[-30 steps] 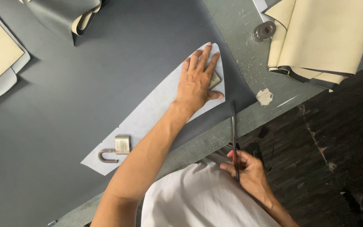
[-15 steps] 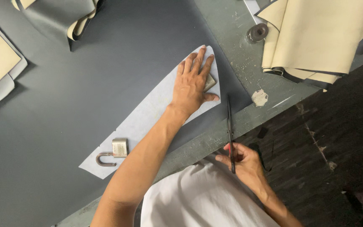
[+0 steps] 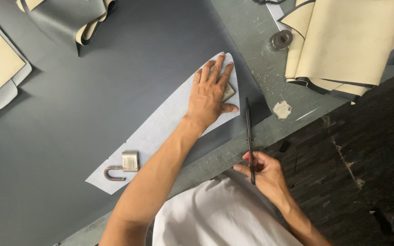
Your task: The person uses shears to cut a dark sheet of material along a paper template, then flips the template and cuts a light-colored sheet of material. The person repeatedly adjusts the template and material, using padlocks to hold the template in place while cutting.
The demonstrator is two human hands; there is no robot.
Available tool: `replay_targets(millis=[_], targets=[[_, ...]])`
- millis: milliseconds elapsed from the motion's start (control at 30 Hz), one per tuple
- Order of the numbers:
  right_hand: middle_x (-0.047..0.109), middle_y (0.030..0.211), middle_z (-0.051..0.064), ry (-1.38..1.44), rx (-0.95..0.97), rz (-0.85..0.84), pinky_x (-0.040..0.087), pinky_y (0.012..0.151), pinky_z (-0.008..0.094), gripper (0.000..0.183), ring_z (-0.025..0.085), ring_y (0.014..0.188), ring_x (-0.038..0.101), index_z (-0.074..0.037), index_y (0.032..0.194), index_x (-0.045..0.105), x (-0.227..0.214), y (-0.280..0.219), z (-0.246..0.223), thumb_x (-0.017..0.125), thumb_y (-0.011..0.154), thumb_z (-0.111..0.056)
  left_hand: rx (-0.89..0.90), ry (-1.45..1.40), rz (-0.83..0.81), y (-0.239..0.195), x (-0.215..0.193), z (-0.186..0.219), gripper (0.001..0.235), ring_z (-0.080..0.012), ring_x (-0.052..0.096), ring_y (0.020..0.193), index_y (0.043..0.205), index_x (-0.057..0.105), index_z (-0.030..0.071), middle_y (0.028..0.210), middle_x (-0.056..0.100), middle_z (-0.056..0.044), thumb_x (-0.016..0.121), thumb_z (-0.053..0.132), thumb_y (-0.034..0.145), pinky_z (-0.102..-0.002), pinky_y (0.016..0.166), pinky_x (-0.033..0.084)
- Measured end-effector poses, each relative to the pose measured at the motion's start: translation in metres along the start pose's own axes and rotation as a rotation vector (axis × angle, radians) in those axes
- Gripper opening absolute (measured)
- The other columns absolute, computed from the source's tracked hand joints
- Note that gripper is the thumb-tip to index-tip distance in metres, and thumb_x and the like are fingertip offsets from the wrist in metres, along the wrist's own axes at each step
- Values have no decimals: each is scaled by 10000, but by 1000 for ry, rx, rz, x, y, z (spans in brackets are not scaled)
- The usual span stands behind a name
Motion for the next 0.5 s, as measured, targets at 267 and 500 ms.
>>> replay_targets(millis=[267,500], targets=[[647,716,-9,-193,77,-62,504,577,275,466,96,616,582,-97,1057,727,0,-21,24,924,673,-273,-24,-29,-12,1,-2,-2,1244,-365,333,1438,1520,401,74,1611,286,-163,951,489,484,-494,1185,291],[662,722,-5,-208,112,-38,533,616,272,459,92,654,627,-100,1043,713,4,-28,32,924,681,-289,-21,-23,-12,1,1,-1,1251,-351,335,1449,1523,400,60,1619,287,-162,947,498,486,-490,1199,293]])
Point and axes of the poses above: each hand's wrist, its own y-axis towards the middle knuckle, its own x-axis out of the palm, z = x × y, the point moved 4 cm from there along y, towards the middle knuckle
